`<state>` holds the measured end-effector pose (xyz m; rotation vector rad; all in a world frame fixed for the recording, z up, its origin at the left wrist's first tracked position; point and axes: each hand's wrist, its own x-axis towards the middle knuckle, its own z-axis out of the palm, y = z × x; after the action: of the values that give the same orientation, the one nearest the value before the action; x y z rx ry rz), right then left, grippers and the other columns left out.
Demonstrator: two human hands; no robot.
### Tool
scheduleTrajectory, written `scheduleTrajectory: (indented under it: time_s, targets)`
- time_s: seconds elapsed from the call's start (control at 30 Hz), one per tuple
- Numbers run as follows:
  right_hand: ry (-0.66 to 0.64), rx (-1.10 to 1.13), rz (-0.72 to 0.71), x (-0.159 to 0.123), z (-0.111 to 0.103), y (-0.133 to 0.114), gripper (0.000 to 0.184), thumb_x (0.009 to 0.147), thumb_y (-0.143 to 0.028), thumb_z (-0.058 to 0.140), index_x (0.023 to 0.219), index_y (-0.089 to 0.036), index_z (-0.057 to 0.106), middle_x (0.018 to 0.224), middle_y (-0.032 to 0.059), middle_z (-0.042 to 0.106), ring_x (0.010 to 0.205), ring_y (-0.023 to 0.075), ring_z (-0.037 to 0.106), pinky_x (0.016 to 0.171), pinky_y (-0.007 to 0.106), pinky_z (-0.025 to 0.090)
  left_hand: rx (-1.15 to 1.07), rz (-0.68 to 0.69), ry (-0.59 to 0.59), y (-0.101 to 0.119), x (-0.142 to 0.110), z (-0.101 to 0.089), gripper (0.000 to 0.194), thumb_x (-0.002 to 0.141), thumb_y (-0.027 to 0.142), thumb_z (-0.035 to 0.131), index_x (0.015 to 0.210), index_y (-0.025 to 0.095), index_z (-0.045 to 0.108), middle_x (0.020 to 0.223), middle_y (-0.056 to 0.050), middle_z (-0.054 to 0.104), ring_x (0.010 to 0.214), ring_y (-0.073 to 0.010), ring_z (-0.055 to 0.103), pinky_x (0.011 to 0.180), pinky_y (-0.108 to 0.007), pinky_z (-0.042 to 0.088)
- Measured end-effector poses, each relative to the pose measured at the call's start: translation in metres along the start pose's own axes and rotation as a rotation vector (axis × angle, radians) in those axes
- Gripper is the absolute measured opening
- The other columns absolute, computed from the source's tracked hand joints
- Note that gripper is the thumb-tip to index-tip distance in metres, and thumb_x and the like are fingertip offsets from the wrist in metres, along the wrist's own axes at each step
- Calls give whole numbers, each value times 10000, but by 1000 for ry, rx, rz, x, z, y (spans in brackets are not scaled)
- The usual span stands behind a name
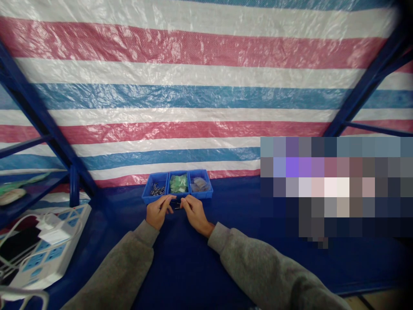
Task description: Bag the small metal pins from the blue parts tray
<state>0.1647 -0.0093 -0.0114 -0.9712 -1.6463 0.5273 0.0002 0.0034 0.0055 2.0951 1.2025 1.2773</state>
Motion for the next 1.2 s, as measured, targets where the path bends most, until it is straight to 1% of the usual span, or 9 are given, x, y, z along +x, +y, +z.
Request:
scheduleTrajectory:
  time_s: [0.17, 0.37, 0.5, 0.63, 0.77, 0.9, 1.0, 1.1, 1.2]
  targets:
    - [2, 3, -10, 0, 0, 0, 387, 935, -323, 354, 648, -169, 561, 649, 5, 511, 630, 115, 484, 629, 235, 355, 0, -9, 25, -2, 1, 2, 290, 881, 353, 439, 959, 164, 644, 735, -21, 692, 472, -87, 577, 513, -191, 481]
    - [3, 7, -17, -1, 0, 1, 371, 931, -302, 372, 642, -168, 561, 635, -7, 495, 619, 110, 481, 621, 231, 345, 47, -4, 2, 3, 0, 1, 281, 887, 336, 432, 923, 158, 647, 621, 3, 646, 486, -89, 564, 556, -197, 476]
    - [0, -1, -5, -1, 0, 1, 377, 929, -311, 372, 638, -170, 565, 632, -6, 495, 620, 113, 484, 631, 235, 350, 42, 8, 26, 7, 0, 0, 295, 891, 347, 417, 945, 165, 643, 700, -13, 670, 548, -95, 596, 538, -185, 476]
    - [-1, -2, 11, -1, 0, 2, 378, 927, -318, 371, 640, -173, 569, 634, 0, 504, 624, 118, 485, 635, 241, 358, 12, 10, 16, 6, 0, 0, 299, 893, 352, 408, 951, 160, 630, 758, -26, 673, 527, -89, 582, 511, -187, 474]
    - [-4, 4, -1, -1, 0, 1, 385, 928, -323, 364, 638, -173, 568, 636, 1, 505, 621, 118, 489, 632, 242, 358, 41, 21, 30, 1, 0, 1, 282, 887, 346, 422, 925, 159, 630, 697, -10, 639, 473, -77, 534, 527, -196, 465]
    - [14, 4, -5, -1, 0, 1, 394, 926, -340, 358, 633, -175, 562, 634, 3, 508, 615, 121, 489, 623, 243, 357, 92, 23, 98, -3, 0, 1, 265, 831, 367, 522, 991, 177, 616, 580, 31, 576, 457, -84, 511, 516, -196, 449]
    - [20, 4, -7, -1, 0, 0, 398, 927, -344, 353, 630, -176, 557, 631, 2, 504, 613, 122, 488, 620, 241, 356, 104, 25, 169, -5, 0, 1, 226, 796, 366, 570, 906, 176, 624, 634, 17, 606, 506, -94, 536, 541, -204, 458]
    - [23, -3, -8, -1, -1, 0, 385, 928, -328, 361, 633, -175, 556, 632, 1, 502, 615, 120, 486, 623, 242, 353, 97, 59, 130, -6, 1, 0, 206, 815, 353, 546, 824, 174, 646, 764, -19, 651, 560, -101, 565, 591, -221, 473]
    - [48, -15, 8, -1, -1, 1, 375, 927, -319, 365, 639, -175, 559, 637, 5, 509, 620, 122, 483, 627, 246, 351, 63, 55, 86, -6, 2, 1, 232, 837, 352, 510, 882, 177, 656, 769, -25, 656, 549, -99, 564, 574, -221, 472]
